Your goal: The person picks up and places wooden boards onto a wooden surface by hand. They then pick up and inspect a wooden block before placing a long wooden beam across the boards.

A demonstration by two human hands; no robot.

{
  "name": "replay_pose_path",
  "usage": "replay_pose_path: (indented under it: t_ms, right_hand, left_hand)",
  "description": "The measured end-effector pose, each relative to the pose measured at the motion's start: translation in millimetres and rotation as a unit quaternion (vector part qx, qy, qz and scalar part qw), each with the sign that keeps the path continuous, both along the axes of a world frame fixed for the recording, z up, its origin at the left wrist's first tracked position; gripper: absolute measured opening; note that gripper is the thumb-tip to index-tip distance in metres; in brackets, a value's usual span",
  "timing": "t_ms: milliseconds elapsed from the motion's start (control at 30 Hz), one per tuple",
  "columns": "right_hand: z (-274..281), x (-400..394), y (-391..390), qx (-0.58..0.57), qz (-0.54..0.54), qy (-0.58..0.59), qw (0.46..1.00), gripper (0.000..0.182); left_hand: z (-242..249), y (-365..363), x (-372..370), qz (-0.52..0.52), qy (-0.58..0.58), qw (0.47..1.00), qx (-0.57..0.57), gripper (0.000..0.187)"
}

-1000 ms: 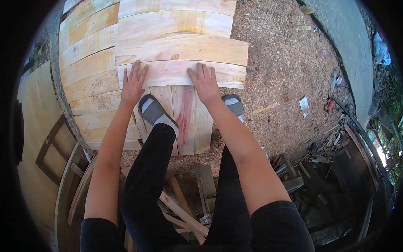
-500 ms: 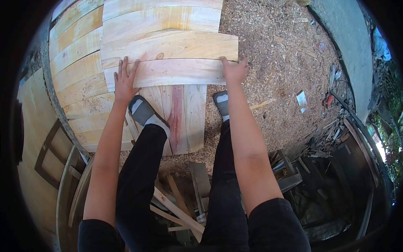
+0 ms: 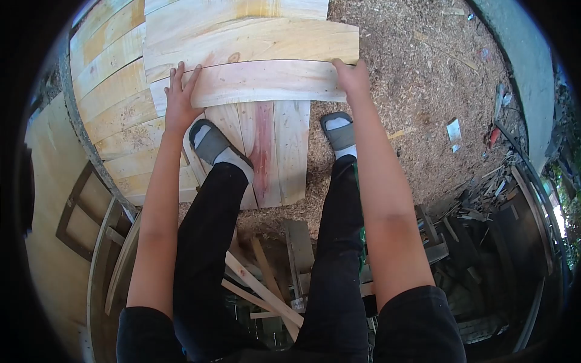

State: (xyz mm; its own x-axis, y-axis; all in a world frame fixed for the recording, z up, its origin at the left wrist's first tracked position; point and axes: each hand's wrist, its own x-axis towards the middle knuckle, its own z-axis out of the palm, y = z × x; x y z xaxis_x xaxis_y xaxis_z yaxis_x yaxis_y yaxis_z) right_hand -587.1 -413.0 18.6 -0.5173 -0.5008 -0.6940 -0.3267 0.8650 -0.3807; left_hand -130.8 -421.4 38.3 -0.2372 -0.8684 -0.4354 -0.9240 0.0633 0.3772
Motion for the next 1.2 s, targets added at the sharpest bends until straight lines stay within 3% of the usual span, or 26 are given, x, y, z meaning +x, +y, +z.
replay_pose_path:
  t_ms: [167, 233, 300, 400, 467, 533, 633, 767, 867, 967, 1000, 1100, 1200]
  right_hand:
    - [12.9, -11.6, 1.3, 0.015, 0.005, -0.09, 0.996, 0.085]
    - [47.0, 15.0, 5.9, -0.058, 0.149, 0.127, 0.979, 0.09]
    - [81.3, 36.1, 12.6, -0.167, 0.225, 0.12, 0.952, 0.092]
    - [173.5, 92.7, 13.8, -0.178, 0.277, 0.081, 0.941, 0.088]
    - [242.9, 125.5, 17.0, -0.2, 0.323, 0.028, 0.925, 0.081]
    - [302.0, 150.7, 24.0, -0.206, 0.387, 0.013, 0.899, 0.073]
    - [400.4, 189.4, 31.7, -0.186, 0.427, -0.068, 0.882, 0.064]
    - [480.4, 209.7, 56.0, -0.294, 0.568, -0.123, 0.758, 0.056]
    - [525.2, 208.6, 81.1, -0.325, 0.597, -0.198, 0.706, 0.054]
    - [560.7, 184.9, 96.5, -0.302, 0.644, -0.274, 0.647, 0.054]
    - [571.4, 176.6, 99.6, -0.314, 0.663, -0.296, 0.612, 0.052]
    - [622.6, 160.9, 93.6, -0.163, 0.731, -0.343, 0.567, 0.043]
    - [646.6, 166.0, 80.7, -0.105, 0.776, -0.325, 0.53, 0.039]
  left_hand:
    - [12.1, -2.4, 13.4, -0.007, -0.014, 1.0, 0.016, 0.11]
    - [20.8, 3.2, 16.7, 0.033, -0.022, 0.999, 0.002, 0.084]
    - [35.8, 16.2, 16.2, 0.096, -0.001, 0.995, -0.001, 0.078]
    - [70.1, 46.4, 6.4, 0.172, 0.041, 0.984, -0.018, 0.066]
    - [135.6, 59.6, -5.8, 0.256, 0.114, 0.957, 0.077, 0.064]
    - [211.8, 81.0, -11.6, 0.272, 0.119, 0.953, 0.064, 0.061]
    - [298.1, 148.2, -10.7, 0.343, 0.165, 0.925, -0.003, 0.056]
    - [450.2, 225.6, -6.0, 0.456, 0.11, 0.873, -0.136, 0.048]
    - [536.4, 303.7, -59.3, 0.597, 0.056, 0.768, -0.226, 0.042]
    - [596.1, 380.5, -147.2, 0.733, 0.11, 0.611, -0.28, 0.032]
    - [605.7, 406.3, -172.1, 0.754, 0.054, 0.58, -0.303, 0.029]
    - [661.6, 461.5, -231.7, 0.806, -0.097, 0.493, -0.313, 0.022]
    - [686.4, 498.2, -272.3, 0.862, -0.046, 0.384, -0.327, 0.019]
